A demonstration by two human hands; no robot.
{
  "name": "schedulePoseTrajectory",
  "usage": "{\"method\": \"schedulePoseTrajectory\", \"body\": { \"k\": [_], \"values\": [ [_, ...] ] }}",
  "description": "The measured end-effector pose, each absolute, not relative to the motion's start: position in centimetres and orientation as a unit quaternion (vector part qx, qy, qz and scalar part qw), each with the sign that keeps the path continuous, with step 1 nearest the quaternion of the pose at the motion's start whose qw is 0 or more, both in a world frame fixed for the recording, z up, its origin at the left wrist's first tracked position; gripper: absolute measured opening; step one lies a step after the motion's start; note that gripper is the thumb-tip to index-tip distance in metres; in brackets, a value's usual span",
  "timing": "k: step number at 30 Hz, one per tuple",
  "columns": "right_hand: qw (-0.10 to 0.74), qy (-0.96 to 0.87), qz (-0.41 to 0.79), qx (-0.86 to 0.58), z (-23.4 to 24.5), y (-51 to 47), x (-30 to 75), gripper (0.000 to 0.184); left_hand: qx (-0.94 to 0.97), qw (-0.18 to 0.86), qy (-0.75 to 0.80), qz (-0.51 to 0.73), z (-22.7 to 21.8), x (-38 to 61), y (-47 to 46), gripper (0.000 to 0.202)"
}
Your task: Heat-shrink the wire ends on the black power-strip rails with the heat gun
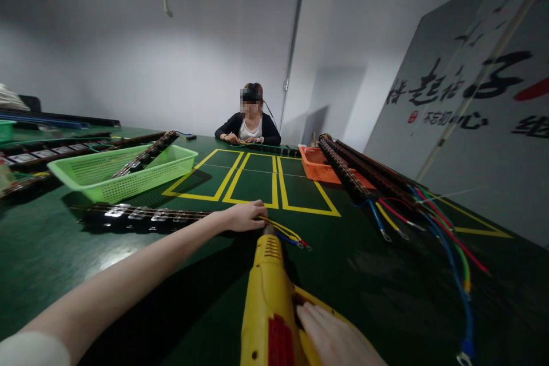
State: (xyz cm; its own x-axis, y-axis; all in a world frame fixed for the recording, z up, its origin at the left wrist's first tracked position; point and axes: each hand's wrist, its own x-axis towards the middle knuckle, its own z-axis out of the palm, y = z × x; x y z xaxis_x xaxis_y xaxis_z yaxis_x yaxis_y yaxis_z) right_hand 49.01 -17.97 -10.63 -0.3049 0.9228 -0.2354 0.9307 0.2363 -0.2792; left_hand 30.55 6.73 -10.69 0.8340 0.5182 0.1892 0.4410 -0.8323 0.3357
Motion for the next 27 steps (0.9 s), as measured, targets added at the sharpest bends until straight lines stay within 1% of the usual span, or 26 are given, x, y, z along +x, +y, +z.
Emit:
{"method": "schedulePoseTrajectory", "body": {
  "k": [2,5,8,10,13,16,21,24,27],
  "values": [
    [0.005,0.785,-0.184,0.591,-10.7,-17.8,48.7,0.053,0.96,0.147,0.206,0.12,-10.3,31.4,7.4,0.019],
    [0.023,0.776,-0.2,0.598,-10.3,-17.8,48.8,0.053,0.964,0.198,0.159,0.085,-10.4,32.7,8.6,0.014],
    [0.043,0.76,-0.221,0.609,-9.7,-17.8,48.8,0.054,0.949,0.25,0.164,0.103,-11.1,33.5,9.4,0.021],
    [0.041,0.753,-0.23,0.615,-9.4,-17.9,48.5,0.057,0.932,0.282,0.185,0.132,-11.6,33.5,9.7,0.027],
    [-0.009,0.759,-0.233,0.608,-8.9,-18.2,48.1,0.059,0.899,0.342,0.207,0.18,-12.0,33.2,10.0,0.033],
    [-0.059,0.766,-0.226,0.599,-8.6,-18.5,47.8,0.057,0.863,0.398,0.22,0.221,-12.1,32.8,10.3,0.037],
    [-0.062,0.764,-0.229,0.6,-8.7,-18.6,47.9,0.057,0.785,0.489,0.274,0.264,-12.0,32.8,10.4,0.032],
    [-0.073,0.767,-0.224,0.597,-8.9,-18.5,47.7,0.053,0.737,0.543,0.312,0.255,-11.5,32.8,9.8,0.029],
    [-0.091,0.769,-0.219,0.593,-8.6,-18.5,46.8,0.048,0.72,0.565,0.324,0.238,-11.1,32.9,9.2,0.03]
  ]
}}
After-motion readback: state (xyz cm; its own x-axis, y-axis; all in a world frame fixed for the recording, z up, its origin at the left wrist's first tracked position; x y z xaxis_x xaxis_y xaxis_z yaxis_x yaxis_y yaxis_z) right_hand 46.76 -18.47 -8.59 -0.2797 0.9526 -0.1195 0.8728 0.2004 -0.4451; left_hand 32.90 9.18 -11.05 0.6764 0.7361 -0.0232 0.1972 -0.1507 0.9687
